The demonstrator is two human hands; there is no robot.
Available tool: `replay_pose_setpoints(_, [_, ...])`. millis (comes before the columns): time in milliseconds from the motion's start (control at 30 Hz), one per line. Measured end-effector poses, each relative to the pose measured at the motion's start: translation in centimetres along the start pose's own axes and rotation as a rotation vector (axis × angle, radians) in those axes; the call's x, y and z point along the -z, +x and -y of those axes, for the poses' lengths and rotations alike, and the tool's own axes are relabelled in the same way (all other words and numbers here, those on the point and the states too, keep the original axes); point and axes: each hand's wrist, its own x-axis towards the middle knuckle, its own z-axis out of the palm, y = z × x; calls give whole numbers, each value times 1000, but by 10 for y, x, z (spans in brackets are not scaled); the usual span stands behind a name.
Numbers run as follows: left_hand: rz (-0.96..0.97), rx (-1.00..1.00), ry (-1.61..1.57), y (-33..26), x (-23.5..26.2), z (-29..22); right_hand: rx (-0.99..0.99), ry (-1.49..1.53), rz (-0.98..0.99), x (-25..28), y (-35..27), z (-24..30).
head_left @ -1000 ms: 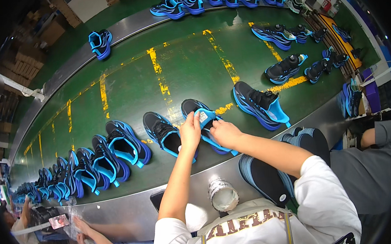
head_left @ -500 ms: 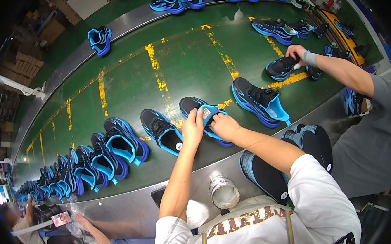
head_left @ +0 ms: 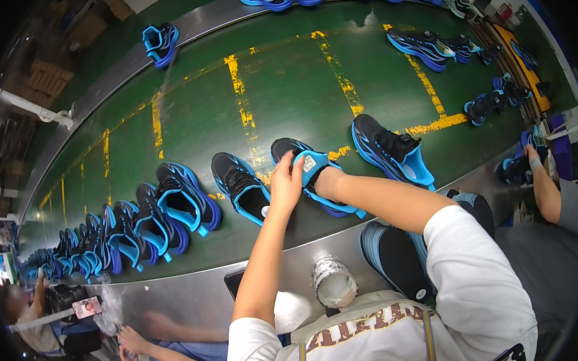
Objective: The person inserts shoe insoles into sneakers along an assembly line by hand.
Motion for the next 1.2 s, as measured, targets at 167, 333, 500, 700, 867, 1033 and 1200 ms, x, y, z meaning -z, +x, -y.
replay_pose_setpoints(167, [-201, -327, 76, 6, -10, -3, 36, 297, -130, -58, 25, -6])
replay_pose_setpoints(333, [114, -362, 129, 4, 0, -8, 27, 391, 77, -39, -23, 10])
replay_pose_setpoints(500, [197, -235, 267, 0, -4, -19, -104, 540, -523, -76, -21, 27])
replay_pose_setpoints(700, [179, -306, 212, -24, 10, -23, -268, 660, -865, -109, -70, 75])
replay_pose_setpoints(867, [-39, -706, 695, -54, 9, -30, -263, 715, -819, -125, -82, 97])
replay_pose_setpoints(1033, [-16, -750, 1209, -23, 6, -20, -343, 709, -938, -99, -82, 89])
replay_pose_setpoints(1200, [194, -770, 1311, 6, -15, -22, -453, 801, -977, -108, -119, 96])
